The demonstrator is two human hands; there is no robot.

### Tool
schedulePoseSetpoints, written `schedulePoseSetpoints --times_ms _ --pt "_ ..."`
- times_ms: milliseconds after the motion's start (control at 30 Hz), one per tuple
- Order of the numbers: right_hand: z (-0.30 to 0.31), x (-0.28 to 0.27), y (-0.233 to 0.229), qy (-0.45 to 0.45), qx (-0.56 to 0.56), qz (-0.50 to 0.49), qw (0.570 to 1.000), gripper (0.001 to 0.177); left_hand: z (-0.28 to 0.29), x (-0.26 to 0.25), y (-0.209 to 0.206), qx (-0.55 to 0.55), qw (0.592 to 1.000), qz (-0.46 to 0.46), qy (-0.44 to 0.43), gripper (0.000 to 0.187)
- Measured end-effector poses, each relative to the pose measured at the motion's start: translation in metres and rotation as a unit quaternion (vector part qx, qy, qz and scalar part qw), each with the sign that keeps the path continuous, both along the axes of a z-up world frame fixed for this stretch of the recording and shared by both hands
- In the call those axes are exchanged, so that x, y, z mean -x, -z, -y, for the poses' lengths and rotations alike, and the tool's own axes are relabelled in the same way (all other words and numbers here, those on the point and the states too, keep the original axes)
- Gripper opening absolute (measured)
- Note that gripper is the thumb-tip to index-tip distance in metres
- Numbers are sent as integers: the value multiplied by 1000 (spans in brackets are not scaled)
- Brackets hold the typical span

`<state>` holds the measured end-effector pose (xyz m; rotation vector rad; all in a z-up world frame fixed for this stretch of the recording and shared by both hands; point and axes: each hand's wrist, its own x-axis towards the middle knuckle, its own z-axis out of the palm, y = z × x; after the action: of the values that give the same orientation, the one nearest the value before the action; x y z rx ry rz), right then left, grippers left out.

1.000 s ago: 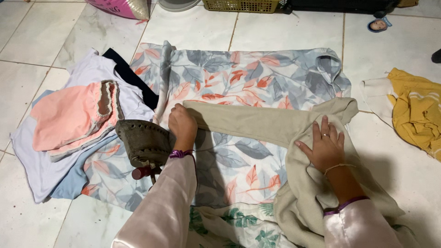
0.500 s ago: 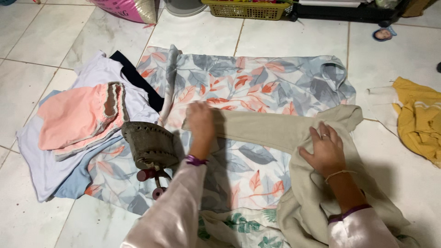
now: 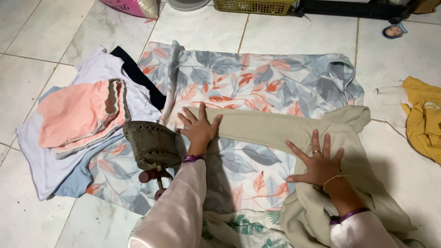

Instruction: The person irons a beige long-sleeved shirt laid on a floral sheet on the floor. They smooth the fabric, iron the sleeves and body, then flip the shirt to iron the other side.

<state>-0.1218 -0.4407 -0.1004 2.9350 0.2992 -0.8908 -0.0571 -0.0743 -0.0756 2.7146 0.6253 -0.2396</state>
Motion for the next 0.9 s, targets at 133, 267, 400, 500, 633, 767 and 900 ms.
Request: schedulePoseSetpoints --times_ms 133,267,400,500,633,767,900 --pt "-4 3 -6 5 1 5 1000 125 11 10 -25 18 995 99 4 93" --pt "2 14 -3 29 -46 38 998 130 21 100 -57 -70 921 367 109 81" --pt "13 27 9 30 -73 112 991 110 7 180 -94 -194 860 472 16 82" --pt "24 34 19 43 -90 113 989 94 1 209 -105 -179 841 509 -43 86" --pt "39 49 32 40 -126 162 978 89 0 228 -88 -172 846 486 -136 90" --pt "49 50 32 57 -142 173 973 76 -17 236 -56 -2 832 503 -235 84" --pt "64 34 36 133 -185 234 945 64 -26 229 -21 125 812 472 -321 57"
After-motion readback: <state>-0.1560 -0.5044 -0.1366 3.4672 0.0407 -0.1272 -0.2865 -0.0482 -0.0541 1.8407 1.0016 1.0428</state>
